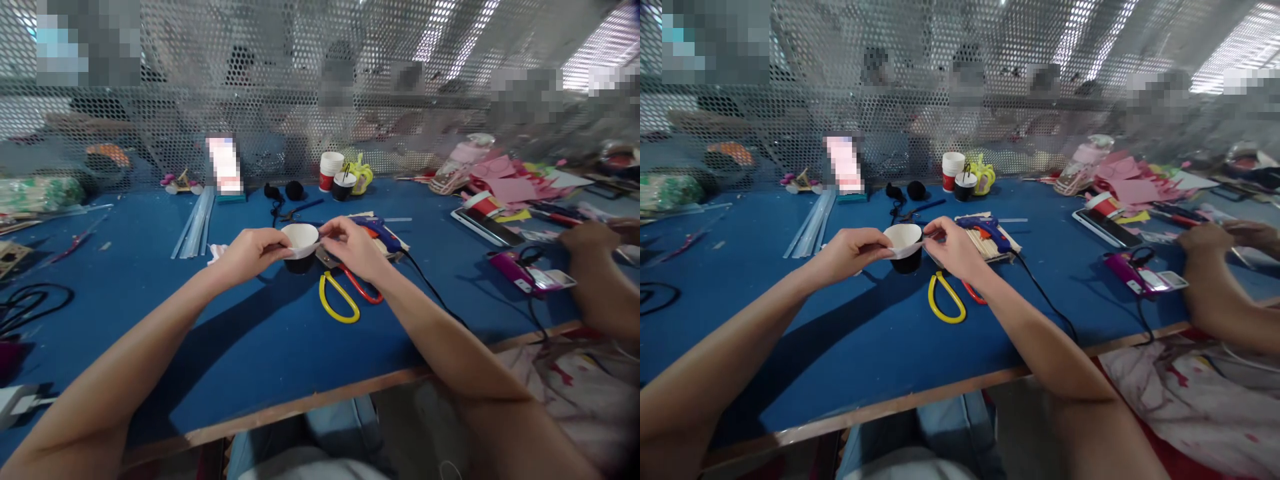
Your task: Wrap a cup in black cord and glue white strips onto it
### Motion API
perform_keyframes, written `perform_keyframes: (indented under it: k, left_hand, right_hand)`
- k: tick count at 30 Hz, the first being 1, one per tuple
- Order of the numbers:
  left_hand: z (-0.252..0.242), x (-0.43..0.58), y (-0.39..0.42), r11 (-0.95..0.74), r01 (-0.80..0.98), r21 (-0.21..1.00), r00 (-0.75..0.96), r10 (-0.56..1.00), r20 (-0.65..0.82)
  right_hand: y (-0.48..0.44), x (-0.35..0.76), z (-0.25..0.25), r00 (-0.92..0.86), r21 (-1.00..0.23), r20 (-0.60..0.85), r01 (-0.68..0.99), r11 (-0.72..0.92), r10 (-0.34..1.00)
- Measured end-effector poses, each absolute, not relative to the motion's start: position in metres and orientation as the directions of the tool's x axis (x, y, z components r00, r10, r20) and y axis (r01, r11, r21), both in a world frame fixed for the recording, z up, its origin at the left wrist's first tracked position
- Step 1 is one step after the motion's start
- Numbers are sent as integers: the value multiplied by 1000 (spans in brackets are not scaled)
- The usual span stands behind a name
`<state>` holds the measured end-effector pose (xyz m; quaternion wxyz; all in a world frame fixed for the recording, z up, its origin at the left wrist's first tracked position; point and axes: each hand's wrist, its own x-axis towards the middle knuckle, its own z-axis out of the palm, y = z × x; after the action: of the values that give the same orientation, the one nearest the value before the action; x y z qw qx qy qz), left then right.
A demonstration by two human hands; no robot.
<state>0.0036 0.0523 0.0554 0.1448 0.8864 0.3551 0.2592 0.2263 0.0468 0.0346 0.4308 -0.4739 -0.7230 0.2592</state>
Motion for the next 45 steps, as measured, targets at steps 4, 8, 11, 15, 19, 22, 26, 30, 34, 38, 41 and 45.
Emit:
perform_keyframes:
  k: [4, 8, 11, 15, 19, 22, 26, 30, 34, 38, 41, 45]
  left_hand:
    - [65, 6, 28, -807, 495, 321, 712, 589, 382]
    - [64, 11, 12, -886, 449, 115, 804, 457, 381]
    - [62, 15, 7, -895, 446, 19, 835, 423, 353]
    - [60, 18, 6, -899, 437, -32, 852, 402, 336]
    - [58, 18, 5, -900, 428, -81, 856, 374, 358]
    - [58, 19, 4, -901, 421, -107, 851, 352, 390]
    - [58, 20, 3, -906, 407, -114, 840, 322, 437]
    - [60, 20, 2, -918, 386, -93, 832, 302, 466]
    - [60, 19, 2, -917, 389, -88, 827, 305, 472]
    - [58, 19, 3, -912, 401, -87, 836, 326, 441]
    - [56, 20, 3, -912, 404, -72, 841, 339, 422]
    - [56, 21, 2, -916, 399, -51, 854, 350, 385]
  right_hand:
    - [38, 236, 48, -223, -797, 368, 425, 430, 903]
    - [27, 234, 55, -288, -752, 346, 483, 448, 893]
    - [19, 231, 57, -303, -705, 343, 543, 457, 889]
    - [17, 230, 57, -304, -692, 332, 565, 450, 893]
    - [20, 234, 53, -308, -784, 266, 482, 391, 913]
    - [24, 235, 50, -283, -909, 168, 326, 259, 944]
    - [27, 233, 47, -297, -998, -59, 33, -51, 953]
    - [27, 232, 46, -327, -978, -149, -89, -188, 933]
    - [24, 232, 46, -223, -988, 55, 128, 85, 973]
    - [18, 228, 46, -199, -734, 391, 521, 435, 899]
    - [14, 226, 46, -319, -555, 470, 618, 557, 823]
    - [11, 226, 46, -408, -426, 454, 682, 595, 792]
